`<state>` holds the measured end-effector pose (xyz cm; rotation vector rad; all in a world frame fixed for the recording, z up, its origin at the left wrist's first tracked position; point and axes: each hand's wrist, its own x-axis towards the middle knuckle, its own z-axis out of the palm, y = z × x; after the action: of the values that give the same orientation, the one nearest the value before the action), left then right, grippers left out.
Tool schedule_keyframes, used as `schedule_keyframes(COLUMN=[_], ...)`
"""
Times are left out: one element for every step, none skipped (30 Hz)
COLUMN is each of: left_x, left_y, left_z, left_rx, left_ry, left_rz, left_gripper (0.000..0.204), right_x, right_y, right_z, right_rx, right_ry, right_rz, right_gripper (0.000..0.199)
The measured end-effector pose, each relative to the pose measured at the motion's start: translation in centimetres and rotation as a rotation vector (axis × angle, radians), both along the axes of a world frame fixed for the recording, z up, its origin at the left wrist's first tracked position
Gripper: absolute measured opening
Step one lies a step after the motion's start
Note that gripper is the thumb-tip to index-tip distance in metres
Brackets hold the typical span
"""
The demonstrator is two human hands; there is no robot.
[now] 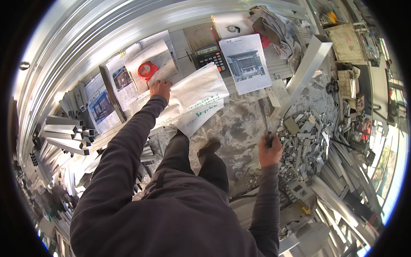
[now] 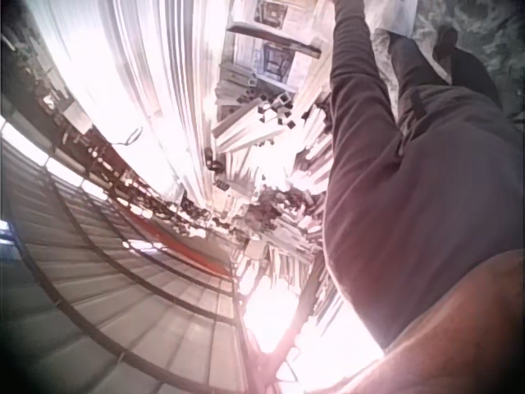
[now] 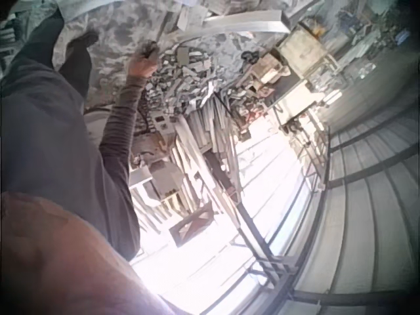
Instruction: The person operates a metal cutting machine to cut a long metal bar. They then write on the cut piece with a marker and place it into a plastic bag, labeling the bag.
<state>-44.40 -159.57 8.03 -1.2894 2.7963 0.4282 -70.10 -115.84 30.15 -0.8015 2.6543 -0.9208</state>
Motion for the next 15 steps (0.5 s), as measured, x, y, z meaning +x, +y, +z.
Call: schedule_keyframes(left_x=[0.3, 0.6, 0.9, 1.0, 1.2, 1.1, 1.3, 1.3, 1.3, 1.1, 1.0, 0.9, 0.9, 0.9, 0.8], left_y=[0.5, 0.9, 1.5, 1.9, 2.4, 2.6, 2.9, 3.3, 3.3, 3.1, 3.0, 3.0, 3.1, 3.0, 3.0], left_z=[-0.5, -0.9, -1.2, -1.5, -1.8, -2.0, -2.3, -2.5, -2.8, -3.1, -3.4, -3.6, -3.8, -3.9, -3.9], left_rx=[-0.018, -0.025, -0.034, -0.068, -0.112, -0.139, -0.097, -0.152, -0.171, -0.171, -0.195, -0.193, -0.176, -0.162, -0.168], left_ry=[0.075, 0.135, 0.166, 0.204, 0.251, 0.289, 0.302, 0.327, 0.326, 0.31, 0.299, 0.305, 0.3, 0.297, 0.294], left_rz=[0.052, 0.108, 0.155, 0.192, 0.232, 0.272, 0.283, 0.275, 0.28, 0.288, 0.281, 0.286, 0.298, 0.309, 0.31], left_gripper=[0.024, 0.024, 0.032, 0.036, 0.04, 0.043, 0.045, 0.045, 0.045, 0.044, 0.045, 0.045, 0.045, 0.045, 0.045], right_x=[-2.1, -4.0, -5.9, -7.6, -9.2, -10.8, -12.5, -13.8, -14.9, -15.9, -16.8, -17.5, -17.9, -18.2, -18.6], right_y=[-3.9, -7.7, -11.3, -14.9, -18.2, -21.8, -25.3, -28.6, -31.9, -35.0, -37.6, -39.5, -41.6, -43.4, -44.3], right_z=[-0.3, -0.8, -1.5, -2.7, -4.3, -6.1, -8.1, -10.3, -12.5, -14.6, -16.5, -18.2, -19.7, -20.9, -21.5], right_rx=[-0.021, -0.044, -0.047, -0.061, -0.051, -0.077, -0.052, -0.041, -0.072, -0.036, -0.042, 0.045, 0.114, 0.154, 0.151], right_ry=[0.024, 0.047, 0.026, 0.011, -0.018, -0.036, -0.025, -0.021, 0.021, 0.032, 0.022, -0.02, -0.126, -0.216, -0.353], right_rz=[0.079, 0.156, 0.21, 0.277, 0.308, 0.369, 0.422, 0.48, 0.586, 0.62, 0.683, 0.674, 0.658, 0.672, 0.747], right_gripper=[0.024, 0.023, 0.022, 0.021, 0.021, 0.022, 0.025, 0.029, 0.032, 0.034, 0.037, 0.04, 0.043, 0.041, 0.039])
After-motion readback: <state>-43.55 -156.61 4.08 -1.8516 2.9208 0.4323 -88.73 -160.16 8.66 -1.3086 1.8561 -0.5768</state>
